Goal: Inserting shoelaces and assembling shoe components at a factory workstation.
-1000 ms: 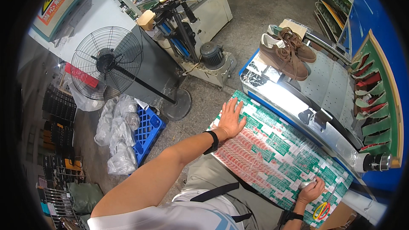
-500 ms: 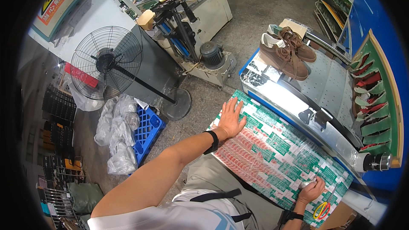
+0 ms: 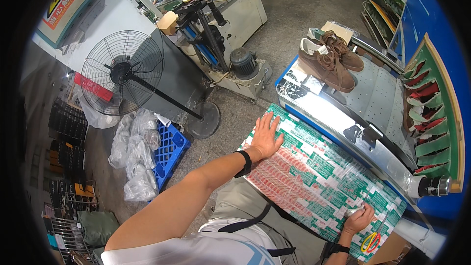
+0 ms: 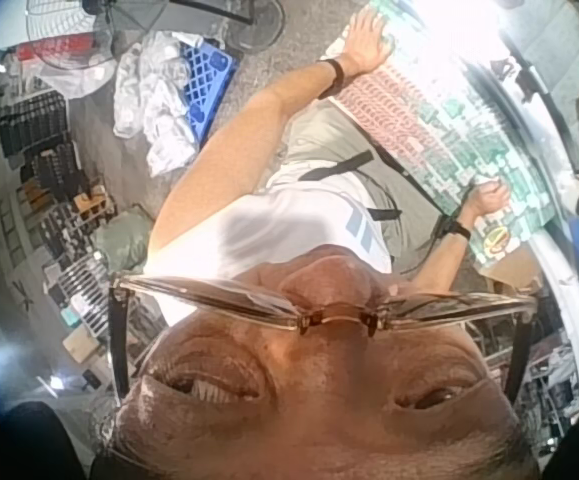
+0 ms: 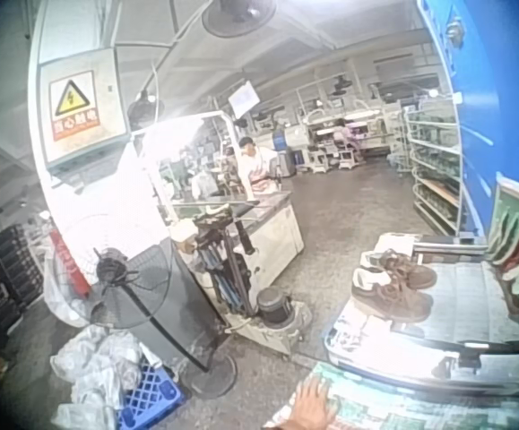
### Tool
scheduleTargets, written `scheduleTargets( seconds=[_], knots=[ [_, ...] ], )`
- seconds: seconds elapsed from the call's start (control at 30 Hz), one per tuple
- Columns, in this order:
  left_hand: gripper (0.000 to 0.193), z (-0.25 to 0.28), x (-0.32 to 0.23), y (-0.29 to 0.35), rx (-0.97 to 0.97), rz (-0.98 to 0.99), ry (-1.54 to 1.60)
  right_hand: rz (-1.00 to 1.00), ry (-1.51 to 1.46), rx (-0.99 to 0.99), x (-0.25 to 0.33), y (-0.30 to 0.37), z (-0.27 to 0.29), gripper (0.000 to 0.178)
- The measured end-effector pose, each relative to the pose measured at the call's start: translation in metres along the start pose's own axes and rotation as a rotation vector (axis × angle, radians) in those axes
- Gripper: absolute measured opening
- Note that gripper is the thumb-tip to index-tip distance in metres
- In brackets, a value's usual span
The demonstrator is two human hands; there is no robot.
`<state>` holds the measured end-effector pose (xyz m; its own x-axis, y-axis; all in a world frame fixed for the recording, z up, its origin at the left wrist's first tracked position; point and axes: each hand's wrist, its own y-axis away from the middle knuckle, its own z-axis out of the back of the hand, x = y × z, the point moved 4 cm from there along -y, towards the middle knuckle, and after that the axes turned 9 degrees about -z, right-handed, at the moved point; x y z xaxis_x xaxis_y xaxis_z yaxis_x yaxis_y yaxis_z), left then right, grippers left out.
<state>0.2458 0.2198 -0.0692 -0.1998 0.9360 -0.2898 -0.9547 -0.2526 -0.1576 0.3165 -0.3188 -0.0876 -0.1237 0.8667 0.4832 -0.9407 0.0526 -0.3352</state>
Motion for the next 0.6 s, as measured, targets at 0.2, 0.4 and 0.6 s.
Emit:
scheduleTargets(
  seconds=[0.2,0.4,0.6],
  knots=[
    [0.077,-0.0008,0.0006,0.0002,-0.016,-0.003,0.007,-0.008,0.0,0.01,-0.0019,0.0003,-0.0008,0.03],
    [0.076,-0.0021,0.0015,0.001,-0.034,-0.009,0.01,-0.005,-0.015,0.005,-0.0008,0.0003,-0.0003,0.03],
    [0.076,-0.0009,0.0011,0.001,-0.04,-0.013,0.013,0.013,0.0,-0.007,0.0027,-0.0006,0.002,0.03]
  ],
)
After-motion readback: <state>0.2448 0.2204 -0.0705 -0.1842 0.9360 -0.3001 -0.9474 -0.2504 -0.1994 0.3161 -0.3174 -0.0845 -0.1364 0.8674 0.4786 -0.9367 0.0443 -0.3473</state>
